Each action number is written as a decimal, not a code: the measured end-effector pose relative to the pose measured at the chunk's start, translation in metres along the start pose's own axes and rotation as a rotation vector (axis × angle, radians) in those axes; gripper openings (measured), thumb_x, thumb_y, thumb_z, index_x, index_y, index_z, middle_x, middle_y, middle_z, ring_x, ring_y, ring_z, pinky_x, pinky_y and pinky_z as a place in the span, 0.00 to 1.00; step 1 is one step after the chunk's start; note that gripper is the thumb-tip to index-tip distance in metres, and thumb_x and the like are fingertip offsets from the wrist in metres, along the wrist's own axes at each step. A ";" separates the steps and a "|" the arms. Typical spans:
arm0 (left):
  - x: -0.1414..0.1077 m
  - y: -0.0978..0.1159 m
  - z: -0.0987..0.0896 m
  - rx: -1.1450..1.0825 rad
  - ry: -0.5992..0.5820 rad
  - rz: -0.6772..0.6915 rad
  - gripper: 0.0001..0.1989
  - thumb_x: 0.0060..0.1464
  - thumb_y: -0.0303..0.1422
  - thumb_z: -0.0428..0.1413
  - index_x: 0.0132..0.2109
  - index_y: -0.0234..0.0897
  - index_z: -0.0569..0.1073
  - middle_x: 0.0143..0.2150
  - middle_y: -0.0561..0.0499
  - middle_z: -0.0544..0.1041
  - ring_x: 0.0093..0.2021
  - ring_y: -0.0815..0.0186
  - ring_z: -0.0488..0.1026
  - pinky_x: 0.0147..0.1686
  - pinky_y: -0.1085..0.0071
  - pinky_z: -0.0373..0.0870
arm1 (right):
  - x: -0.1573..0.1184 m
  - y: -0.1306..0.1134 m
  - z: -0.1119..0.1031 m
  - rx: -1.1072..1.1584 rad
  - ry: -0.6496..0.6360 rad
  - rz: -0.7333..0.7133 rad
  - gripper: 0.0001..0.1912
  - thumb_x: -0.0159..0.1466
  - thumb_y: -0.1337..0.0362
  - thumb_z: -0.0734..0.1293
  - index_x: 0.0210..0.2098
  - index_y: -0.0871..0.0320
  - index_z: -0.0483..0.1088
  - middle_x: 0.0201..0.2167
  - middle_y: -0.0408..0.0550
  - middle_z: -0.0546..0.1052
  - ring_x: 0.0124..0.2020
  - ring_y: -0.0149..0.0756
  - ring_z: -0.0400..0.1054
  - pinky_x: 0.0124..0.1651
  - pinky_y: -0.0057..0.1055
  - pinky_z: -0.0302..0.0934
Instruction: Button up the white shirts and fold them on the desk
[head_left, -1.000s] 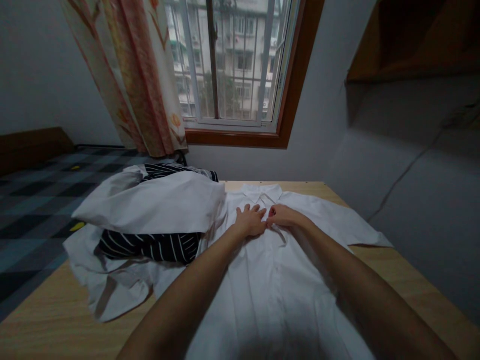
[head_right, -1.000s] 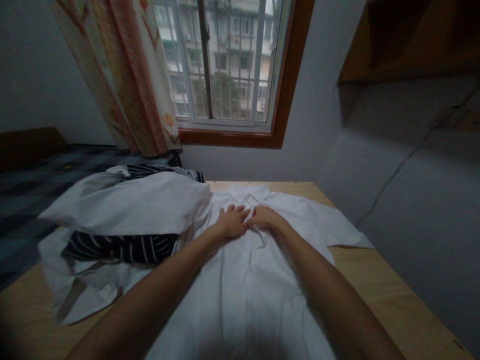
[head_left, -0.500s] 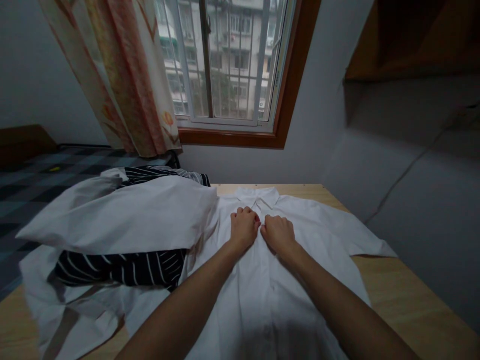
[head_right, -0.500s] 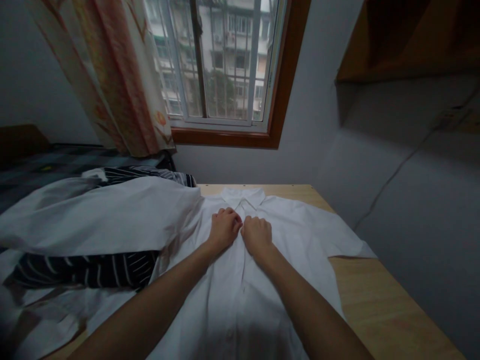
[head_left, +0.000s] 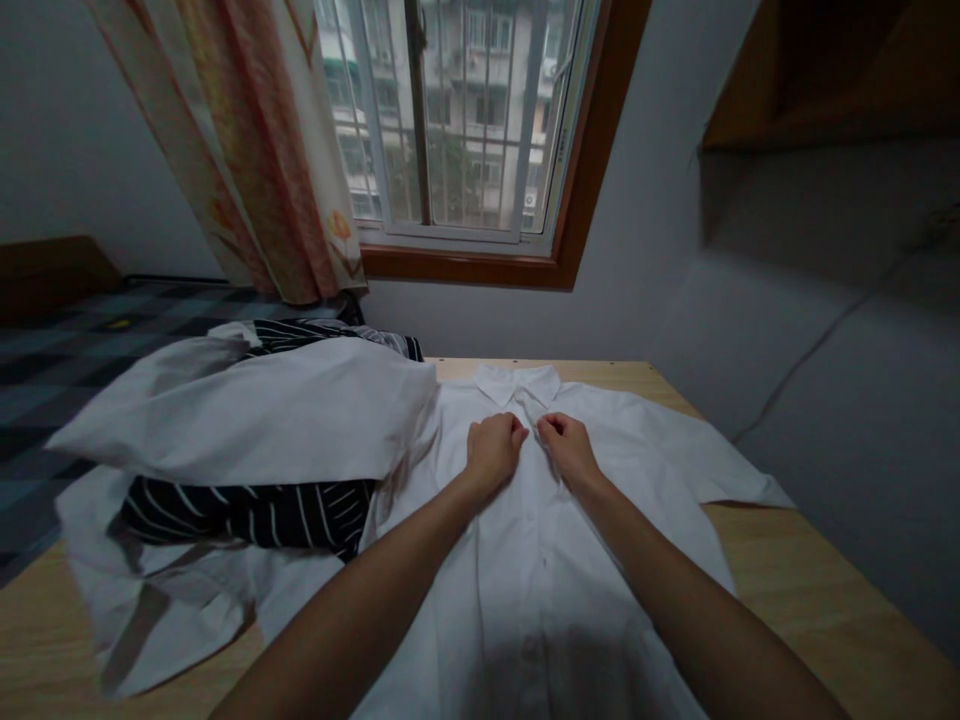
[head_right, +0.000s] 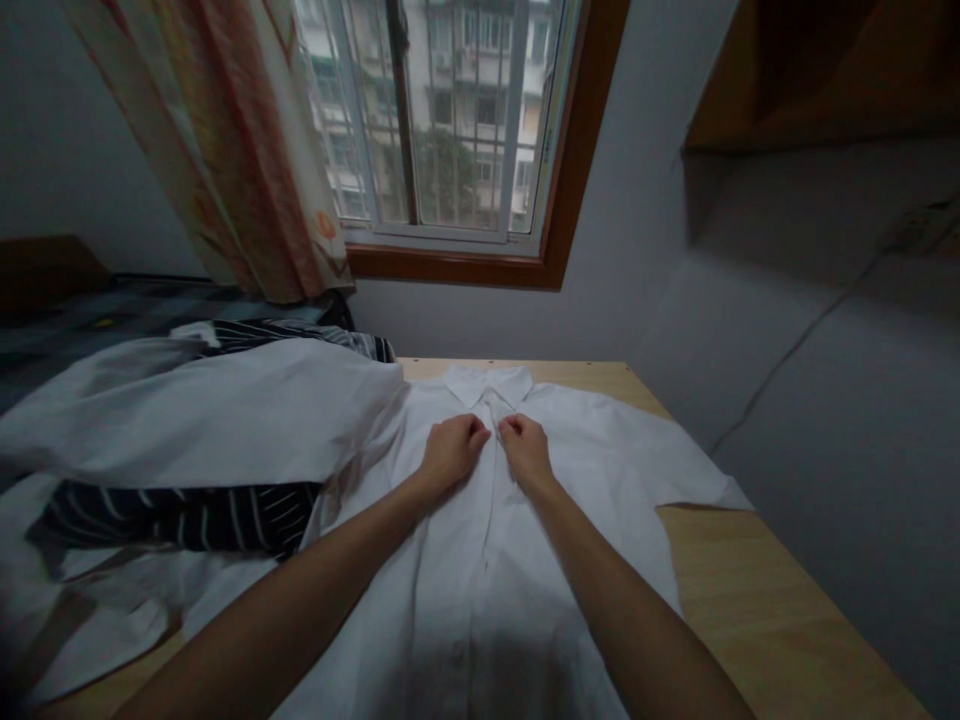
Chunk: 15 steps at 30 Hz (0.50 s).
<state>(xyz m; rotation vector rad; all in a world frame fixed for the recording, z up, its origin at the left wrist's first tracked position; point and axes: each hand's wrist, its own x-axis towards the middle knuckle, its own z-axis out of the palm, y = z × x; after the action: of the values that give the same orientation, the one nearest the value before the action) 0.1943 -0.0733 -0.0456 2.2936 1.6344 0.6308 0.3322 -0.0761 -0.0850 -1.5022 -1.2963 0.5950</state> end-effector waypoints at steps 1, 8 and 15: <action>0.000 0.000 0.001 -0.024 0.006 -0.009 0.11 0.60 0.36 0.51 0.38 0.37 0.76 0.38 0.47 0.80 0.42 0.59 0.75 0.43 0.65 0.63 | -0.001 0.001 0.000 0.001 -0.003 0.000 0.15 0.56 0.55 0.61 0.29 0.60 0.72 0.26 0.46 0.76 0.30 0.35 0.68 0.34 0.29 0.60; 0.005 -0.001 0.005 -0.178 -0.008 -0.072 0.11 0.58 0.35 0.52 0.38 0.37 0.79 0.38 0.47 0.81 0.40 0.61 0.75 0.38 0.69 0.65 | -0.003 0.000 -0.003 -0.008 -0.024 -0.017 0.15 0.56 0.55 0.62 0.29 0.60 0.73 0.27 0.47 0.77 0.31 0.36 0.69 0.36 0.30 0.60; 0.009 -0.003 0.006 -0.287 -0.021 -0.115 0.11 0.56 0.33 0.53 0.36 0.35 0.79 0.35 0.46 0.80 0.36 0.63 0.74 0.36 0.71 0.65 | 0.000 -0.012 -0.011 -0.103 -0.072 -0.110 0.14 0.57 0.57 0.63 0.29 0.60 0.75 0.27 0.48 0.78 0.30 0.37 0.69 0.35 0.30 0.60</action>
<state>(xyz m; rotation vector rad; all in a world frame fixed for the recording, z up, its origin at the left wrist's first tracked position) 0.1976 -0.0634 -0.0507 1.9827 1.5407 0.7571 0.3365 -0.0812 -0.0697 -1.4934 -1.4744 0.5216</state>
